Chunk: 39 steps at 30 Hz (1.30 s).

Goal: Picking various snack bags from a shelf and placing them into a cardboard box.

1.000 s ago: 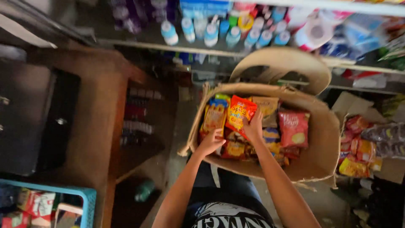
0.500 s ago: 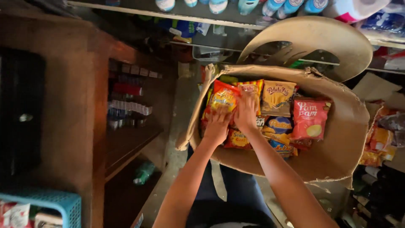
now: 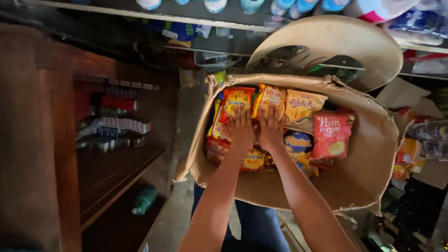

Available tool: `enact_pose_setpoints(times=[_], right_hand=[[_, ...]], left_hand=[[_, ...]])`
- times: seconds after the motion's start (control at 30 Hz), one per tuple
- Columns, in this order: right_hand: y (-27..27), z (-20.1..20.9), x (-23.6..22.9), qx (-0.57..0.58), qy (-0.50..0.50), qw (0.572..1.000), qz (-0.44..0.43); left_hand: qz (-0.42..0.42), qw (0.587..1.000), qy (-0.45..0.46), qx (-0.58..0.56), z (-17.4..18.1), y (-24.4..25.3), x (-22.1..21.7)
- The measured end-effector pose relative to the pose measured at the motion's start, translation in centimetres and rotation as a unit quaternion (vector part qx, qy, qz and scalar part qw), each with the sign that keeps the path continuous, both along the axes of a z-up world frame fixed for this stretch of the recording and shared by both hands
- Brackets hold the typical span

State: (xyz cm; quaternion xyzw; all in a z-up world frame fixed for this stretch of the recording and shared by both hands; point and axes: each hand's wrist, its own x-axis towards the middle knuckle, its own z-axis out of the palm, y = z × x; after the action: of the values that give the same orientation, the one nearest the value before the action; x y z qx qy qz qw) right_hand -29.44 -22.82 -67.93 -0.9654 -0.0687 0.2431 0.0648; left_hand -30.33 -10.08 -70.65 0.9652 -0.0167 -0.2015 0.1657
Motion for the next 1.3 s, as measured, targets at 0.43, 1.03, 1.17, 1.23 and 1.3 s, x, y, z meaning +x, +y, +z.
enact_pose_setpoints(times=[0.43,1.03,1.17,1.23,1.3], right_hand=[[-0.2,17.5,3.7,0.318,-0.182,0.930,-0.016],[-1.2,65.8,23.1,0.308,-0.660,0.681,0.076],[-3.1,68.3,28.5,0.275,-0.644,0.714,0.010],[-2.6,69.0,29.6,0.275,-0.615,0.738,-0.033],[-1.8,69.9,30.4,0.141,-0.462,0.865,-0.138]], left_hand=[[-0.004,0.968,-0.115,-0.224,19.4,2.3,6.2],[-0.196,0.715,-0.637,-0.210,67.4,2.8,23.8],[-0.163,0.770,-0.615,-0.045,67.2,1.9,27.0],[-0.149,0.793,-0.591,-0.001,66.8,1.9,27.2],[-0.136,0.802,-0.581,0.024,66.1,1.7,27.7]])
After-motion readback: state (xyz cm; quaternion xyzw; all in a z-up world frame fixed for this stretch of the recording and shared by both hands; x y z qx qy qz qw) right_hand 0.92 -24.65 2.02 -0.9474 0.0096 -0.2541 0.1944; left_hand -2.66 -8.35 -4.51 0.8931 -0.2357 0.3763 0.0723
